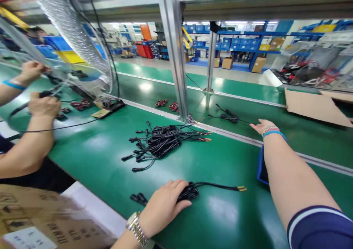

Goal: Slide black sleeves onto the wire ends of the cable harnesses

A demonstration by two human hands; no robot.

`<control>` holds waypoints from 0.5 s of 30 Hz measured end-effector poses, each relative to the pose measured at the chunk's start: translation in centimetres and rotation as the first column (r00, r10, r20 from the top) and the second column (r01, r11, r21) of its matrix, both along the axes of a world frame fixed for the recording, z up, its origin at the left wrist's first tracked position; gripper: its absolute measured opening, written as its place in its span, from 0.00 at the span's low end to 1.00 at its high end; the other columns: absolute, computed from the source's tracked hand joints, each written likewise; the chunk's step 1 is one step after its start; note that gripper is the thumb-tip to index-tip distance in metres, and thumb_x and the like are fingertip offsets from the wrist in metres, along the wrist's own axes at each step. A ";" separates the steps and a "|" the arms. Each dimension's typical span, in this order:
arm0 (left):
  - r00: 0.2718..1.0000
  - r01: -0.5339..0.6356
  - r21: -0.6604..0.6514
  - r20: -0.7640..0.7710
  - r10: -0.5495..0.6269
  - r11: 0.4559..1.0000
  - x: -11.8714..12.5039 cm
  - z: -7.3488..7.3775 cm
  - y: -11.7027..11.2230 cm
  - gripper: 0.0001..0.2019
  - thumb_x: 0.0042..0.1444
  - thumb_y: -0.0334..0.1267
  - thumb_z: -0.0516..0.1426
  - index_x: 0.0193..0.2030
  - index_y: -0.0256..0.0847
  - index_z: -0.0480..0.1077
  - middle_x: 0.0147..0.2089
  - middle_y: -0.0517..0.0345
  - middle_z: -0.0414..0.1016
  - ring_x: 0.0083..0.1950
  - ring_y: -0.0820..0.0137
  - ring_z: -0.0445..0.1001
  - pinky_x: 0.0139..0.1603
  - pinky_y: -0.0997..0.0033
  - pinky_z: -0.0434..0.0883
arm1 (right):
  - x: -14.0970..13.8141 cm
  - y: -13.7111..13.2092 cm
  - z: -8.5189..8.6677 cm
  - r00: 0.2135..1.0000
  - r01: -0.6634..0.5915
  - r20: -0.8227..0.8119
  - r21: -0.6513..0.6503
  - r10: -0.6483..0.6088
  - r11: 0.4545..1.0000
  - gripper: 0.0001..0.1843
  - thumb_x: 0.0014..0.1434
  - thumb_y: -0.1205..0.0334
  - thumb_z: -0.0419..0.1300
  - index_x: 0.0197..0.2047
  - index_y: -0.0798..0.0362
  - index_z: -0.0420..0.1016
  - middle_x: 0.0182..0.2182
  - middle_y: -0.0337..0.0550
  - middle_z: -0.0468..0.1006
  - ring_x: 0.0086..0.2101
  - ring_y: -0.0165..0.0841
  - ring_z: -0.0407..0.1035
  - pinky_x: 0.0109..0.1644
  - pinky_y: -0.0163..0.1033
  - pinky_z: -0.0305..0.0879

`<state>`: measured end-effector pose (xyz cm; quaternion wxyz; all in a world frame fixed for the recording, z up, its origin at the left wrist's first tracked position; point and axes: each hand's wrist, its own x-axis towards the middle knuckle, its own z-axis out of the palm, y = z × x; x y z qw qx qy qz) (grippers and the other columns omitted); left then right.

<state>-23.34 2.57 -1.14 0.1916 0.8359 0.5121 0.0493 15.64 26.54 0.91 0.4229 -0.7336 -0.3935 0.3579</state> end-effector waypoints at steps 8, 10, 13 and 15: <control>0.969 0.233 0.186 -0.126 -0.212 0.955 6.7 -0.4 2.1 0.12 0.56 0.36 0.51 0.47 0.41 0.65 0.45 0.52 0.70 0.46 0.62 0.66 0.45 0.61 0.64 | 0.5 -9.3 4.2 0.910 -0.356 0.206 -0.062 0.361 0.933 0.08 0.48 0.63 0.61 0.30 0.60 0.74 0.24 0.42 0.74 0.23 0.25 0.65 0.27 0.30 0.62; 0.957 0.281 0.220 -0.136 -0.256 0.934 8.6 -0.7 2.0 0.13 0.55 0.35 0.52 0.48 0.41 0.64 0.44 0.52 0.69 0.45 0.62 0.66 0.44 0.62 0.64 | 0.6 -13.1 4.2 0.695 -0.554 0.418 -0.208 0.585 0.807 0.08 0.49 0.61 0.59 0.29 0.57 0.76 0.23 0.39 0.75 0.24 0.27 0.66 0.29 0.29 0.62; 0.948 0.316 0.303 -0.146 -0.284 0.899 10.5 -1.2 1.4 0.13 0.55 0.33 0.52 0.48 0.40 0.63 0.44 0.51 0.67 0.44 0.63 0.65 0.42 0.63 0.64 | 0.7 -17.4 2.7 0.264 -0.594 0.635 -0.486 0.726 0.641 0.10 0.51 0.63 0.53 0.29 0.54 0.77 0.26 0.38 0.77 0.28 0.28 0.69 0.33 0.29 0.61; 0.938 0.342 0.318 -0.171 -0.302 0.884 11.1 -1.6 0.9 0.07 0.57 0.32 0.49 0.41 0.39 0.65 0.40 0.52 0.67 0.41 0.64 0.65 0.39 0.64 0.64 | 0.6 -18.9 1.3 0.214 -0.515 0.689 -0.523 0.693 0.679 0.10 0.50 0.64 0.54 0.30 0.53 0.77 0.28 0.41 0.77 0.30 0.31 0.70 0.34 0.31 0.61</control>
